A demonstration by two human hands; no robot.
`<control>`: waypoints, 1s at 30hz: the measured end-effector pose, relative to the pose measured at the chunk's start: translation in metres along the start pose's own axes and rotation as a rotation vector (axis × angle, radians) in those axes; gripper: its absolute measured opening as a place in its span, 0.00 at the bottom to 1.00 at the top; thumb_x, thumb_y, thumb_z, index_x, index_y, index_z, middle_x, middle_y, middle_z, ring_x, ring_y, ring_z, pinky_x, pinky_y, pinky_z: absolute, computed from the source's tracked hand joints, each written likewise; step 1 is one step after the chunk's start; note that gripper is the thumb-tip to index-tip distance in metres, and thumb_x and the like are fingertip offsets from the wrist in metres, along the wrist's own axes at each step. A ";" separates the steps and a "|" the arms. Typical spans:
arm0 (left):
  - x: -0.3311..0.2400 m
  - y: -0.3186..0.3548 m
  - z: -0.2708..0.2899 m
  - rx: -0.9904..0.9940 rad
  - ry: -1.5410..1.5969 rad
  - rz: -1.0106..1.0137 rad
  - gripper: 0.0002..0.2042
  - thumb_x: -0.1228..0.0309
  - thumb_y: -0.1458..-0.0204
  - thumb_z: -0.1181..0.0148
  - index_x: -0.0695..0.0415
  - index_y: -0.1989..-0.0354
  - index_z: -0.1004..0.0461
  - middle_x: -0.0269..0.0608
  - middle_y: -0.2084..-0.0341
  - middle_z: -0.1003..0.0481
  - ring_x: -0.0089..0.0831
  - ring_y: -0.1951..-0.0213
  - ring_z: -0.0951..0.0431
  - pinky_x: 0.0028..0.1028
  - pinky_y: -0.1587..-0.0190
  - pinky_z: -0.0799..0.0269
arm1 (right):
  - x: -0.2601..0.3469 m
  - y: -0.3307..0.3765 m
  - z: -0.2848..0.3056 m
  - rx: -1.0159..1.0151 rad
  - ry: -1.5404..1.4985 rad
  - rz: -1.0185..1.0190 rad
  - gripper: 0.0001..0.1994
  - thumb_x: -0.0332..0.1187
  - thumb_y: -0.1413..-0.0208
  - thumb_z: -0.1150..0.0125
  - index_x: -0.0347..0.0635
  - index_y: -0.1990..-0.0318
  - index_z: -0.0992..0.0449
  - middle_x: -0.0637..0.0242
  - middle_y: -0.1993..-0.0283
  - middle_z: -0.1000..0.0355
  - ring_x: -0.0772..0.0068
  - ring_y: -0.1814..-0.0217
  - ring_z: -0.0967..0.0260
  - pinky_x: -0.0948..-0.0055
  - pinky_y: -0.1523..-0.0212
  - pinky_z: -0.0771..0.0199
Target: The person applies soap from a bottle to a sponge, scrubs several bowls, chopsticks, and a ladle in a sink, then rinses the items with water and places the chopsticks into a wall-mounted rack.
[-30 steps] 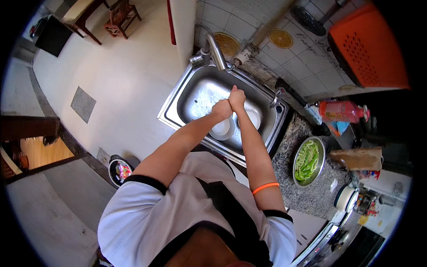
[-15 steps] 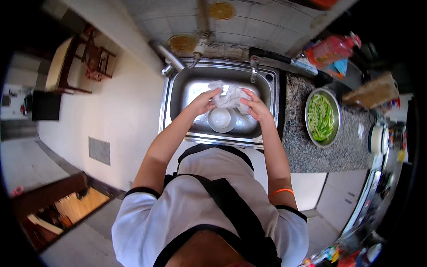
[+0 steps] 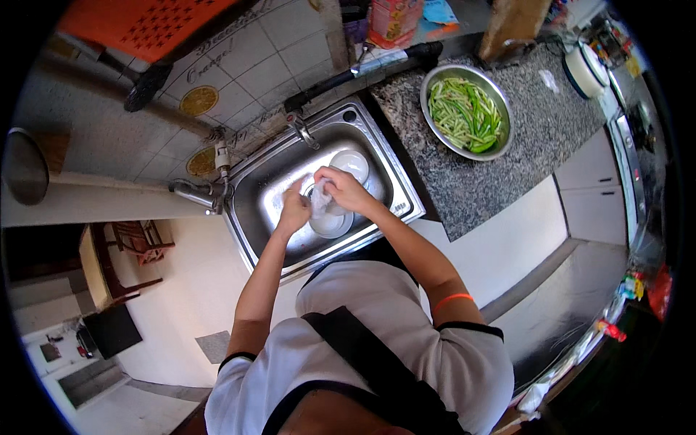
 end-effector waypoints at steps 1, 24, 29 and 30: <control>-0.012 -0.004 -0.007 0.119 0.260 0.070 0.35 0.82 0.72 0.50 0.56 0.46 0.49 0.39 0.65 0.32 0.29 0.60 0.33 0.26 0.57 0.39 | 0.002 -0.002 0.004 -0.027 0.046 0.030 0.10 0.19 0.61 0.58 0.38 0.68 0.35 0.59 0.71 0.37 0.65 0.67 0.37 0.74 0.65 0.37; -0.052 -0.014 -0.055 0.257 0.856 0.287 0.17 0.77 0.58 0.49 0.56 0.56 0.36 0.36 0.61 0.38 0.24 0.62 0.34 0.23 0.59 0.37 | -0.086 0.053 0.000 0.039 -1.529 -0.355 0.15 0.31 0.51 0.56 0.44 0.54 0.40 0.66 0.58 0.39 0.74 0.56 0.40 0.73 0.56 0.38; 0.095 0.028 -0.123 0.211 0.250 0.532 0.15 0.74 0.60 0.47 0.58 0.60 0.33 0.41 0.65 0.31 0.30 0.66 0.30 0.25 0.60 0.35 | -0.067 0.070 0.071 -0.117 -0.381 -0.158 0.15 0.34 0.61 0.50 0.43 0.62 0.36 0.61 0.61 0.38 0.66 0.58 0.41 0.70 0.58 0.39; 0.097 0.031 -0.132 0.248 0.038 0.438 0.16 0.73 0.61 0.47 0.57 0.60 0.33 0.43 0.65 0.31 0.34 0.64 0.31 0.28 0.59 0.36 | -0.059 0.066 0.078 -0.080 0.037 -0.053 0.13 0.33 0.63 0.50 0.42 0.66 0.35 0.59 0.63 0.38 0.64 0.60 0.41 0.68 0.61 0.39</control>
Point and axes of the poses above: each hand's wrist, its own y-axis away from the middle knuckle, its own z-axis out of the back of the hand, x = y × z, the point moved 8 cm from there along -y, towards the middle knuckle
